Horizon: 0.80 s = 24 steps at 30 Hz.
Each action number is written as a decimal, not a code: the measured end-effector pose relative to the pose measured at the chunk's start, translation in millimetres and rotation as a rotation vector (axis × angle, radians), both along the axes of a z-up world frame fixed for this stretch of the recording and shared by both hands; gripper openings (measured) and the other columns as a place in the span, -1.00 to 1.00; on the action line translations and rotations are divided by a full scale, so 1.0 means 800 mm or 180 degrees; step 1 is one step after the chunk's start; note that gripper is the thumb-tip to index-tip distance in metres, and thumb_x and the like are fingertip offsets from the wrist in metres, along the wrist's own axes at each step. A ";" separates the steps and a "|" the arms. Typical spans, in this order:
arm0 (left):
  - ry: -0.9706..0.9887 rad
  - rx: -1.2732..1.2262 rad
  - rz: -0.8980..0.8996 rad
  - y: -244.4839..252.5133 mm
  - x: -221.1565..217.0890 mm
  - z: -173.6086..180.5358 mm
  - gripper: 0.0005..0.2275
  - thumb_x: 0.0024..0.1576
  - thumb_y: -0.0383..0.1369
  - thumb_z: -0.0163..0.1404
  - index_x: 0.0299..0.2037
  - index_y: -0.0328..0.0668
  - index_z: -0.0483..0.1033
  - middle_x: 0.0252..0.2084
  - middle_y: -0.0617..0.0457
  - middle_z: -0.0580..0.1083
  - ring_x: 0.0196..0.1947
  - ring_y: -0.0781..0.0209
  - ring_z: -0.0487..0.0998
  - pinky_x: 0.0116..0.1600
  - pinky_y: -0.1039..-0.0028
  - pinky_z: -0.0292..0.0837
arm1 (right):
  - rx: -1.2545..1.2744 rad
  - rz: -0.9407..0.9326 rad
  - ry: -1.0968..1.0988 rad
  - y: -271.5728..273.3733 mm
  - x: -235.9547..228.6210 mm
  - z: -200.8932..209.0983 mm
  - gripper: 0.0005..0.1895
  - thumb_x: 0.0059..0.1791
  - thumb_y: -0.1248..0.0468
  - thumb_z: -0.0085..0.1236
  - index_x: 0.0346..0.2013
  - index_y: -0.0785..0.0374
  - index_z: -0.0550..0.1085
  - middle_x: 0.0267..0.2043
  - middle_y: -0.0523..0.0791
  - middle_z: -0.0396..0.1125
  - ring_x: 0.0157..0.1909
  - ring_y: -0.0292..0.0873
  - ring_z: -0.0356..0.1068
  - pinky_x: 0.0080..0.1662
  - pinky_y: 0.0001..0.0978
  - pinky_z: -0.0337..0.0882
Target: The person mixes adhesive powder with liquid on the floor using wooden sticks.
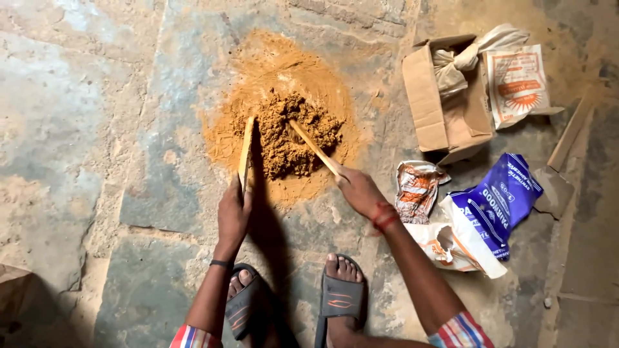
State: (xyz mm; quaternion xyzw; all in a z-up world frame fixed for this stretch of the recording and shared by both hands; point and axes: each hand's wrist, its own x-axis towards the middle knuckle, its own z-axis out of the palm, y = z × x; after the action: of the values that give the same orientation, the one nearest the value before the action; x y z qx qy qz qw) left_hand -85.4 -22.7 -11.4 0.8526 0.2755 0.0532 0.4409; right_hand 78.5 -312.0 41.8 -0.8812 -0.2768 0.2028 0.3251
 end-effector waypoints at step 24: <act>-0.0217 -0.0331 0.0146 -0.001 -0.014 -0.008 -0.59 0.24 -0.35 -0.04 0.25 -0.44 0.38 -0.16 -0.34 0.52 -0.19 -0.23 0.58 -0.04 0.13 0.46 | -0.1751 -0.0014 -0.1103 0.069 -0.117 0.090 -0.31 -0.13 0.37 0.03 0.35 0.18 0.42 -0.32 0.11 0.32 -0.55 0.09 0.43 -0.50 -0.02 0.48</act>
State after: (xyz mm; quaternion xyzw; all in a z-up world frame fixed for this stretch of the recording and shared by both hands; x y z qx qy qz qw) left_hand -96.6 -23.3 -17.8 0.8197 0.2821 0.0780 0.4924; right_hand -14.7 -256.7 113.7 -0.9580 -0.2610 0.1163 0.0233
